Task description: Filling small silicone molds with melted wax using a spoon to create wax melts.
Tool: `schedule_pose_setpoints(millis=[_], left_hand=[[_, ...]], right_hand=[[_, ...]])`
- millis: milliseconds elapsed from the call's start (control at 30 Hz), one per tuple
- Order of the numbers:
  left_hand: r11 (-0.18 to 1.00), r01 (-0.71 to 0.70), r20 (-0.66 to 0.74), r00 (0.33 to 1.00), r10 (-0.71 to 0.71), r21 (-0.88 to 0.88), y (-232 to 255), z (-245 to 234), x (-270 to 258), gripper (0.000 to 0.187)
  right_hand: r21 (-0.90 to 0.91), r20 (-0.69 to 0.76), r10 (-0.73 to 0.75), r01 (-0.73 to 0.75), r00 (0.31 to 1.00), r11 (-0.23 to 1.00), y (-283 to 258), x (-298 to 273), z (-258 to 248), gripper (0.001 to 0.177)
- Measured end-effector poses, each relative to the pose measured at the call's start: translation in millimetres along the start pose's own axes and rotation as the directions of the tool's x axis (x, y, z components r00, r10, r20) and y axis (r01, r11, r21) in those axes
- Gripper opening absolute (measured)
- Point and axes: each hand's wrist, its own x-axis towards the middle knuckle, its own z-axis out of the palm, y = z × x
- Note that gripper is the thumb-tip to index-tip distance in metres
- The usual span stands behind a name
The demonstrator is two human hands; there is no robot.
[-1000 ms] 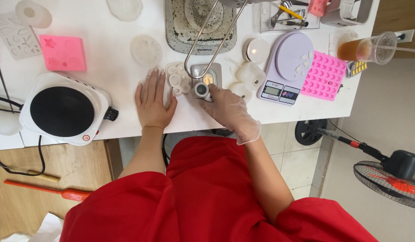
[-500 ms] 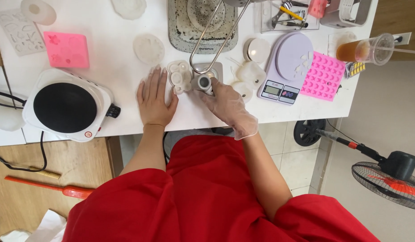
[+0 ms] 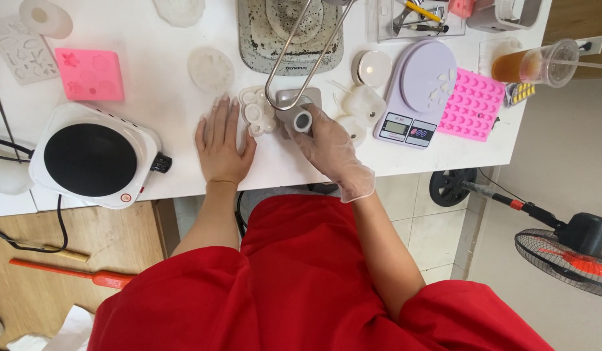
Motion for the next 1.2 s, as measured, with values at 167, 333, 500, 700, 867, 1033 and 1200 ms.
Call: schedule_pose_setpoints(millis=[167,333,500,700,867,1033,1200], left_hand=[[1.0,-0.001,0.013,1.0,0.001,-0.002,1,0,0,0.06],[1.0,-0.004,0.008,1.0,0.003,0.021,0,-1,0,0.059],[0.999,-0.009,-0.01,1.0,0.009,0.033,0,0,1,0.058],[1.0,-0.01,-0.002,1.0,0.01,0.025,-1,2,0,0.059],[1.0,-0.005,-0.013,1.0,0.005,0.018,0,0,2,0.058],[1.0,-0.007,-0.017,1.0,0.007,0.009,0,-1,1,0.058],[1.0,-0.009,-0.029,1.0,0.01,0.015,-1,3,1,0.059]], right_hand=[[-0.141,0.108,0.177,-0.161,0.978,0.977,10,0,3,0.048],[-0.145,0.088,0.128,-0.114,0.988,0.983,9,1,6,0.047],[-0.009,-0.018,-0.036,0.036,0.999,0.999,4,3,3,0.042],[-0.148,0.09,0.162,-0.148,0.983,0.978,4,5,4,0.045],[-0.195,0.151,0.255,-0.224,0.955,0.955,6,5,5,0.053],[-0.077,0.058,0.079,-0.074,0.995,0.994,-3,0,7,0.04],[-0.047,0.024,-0.014,0.015,1.0,0.999,0,0,8,0.039]])
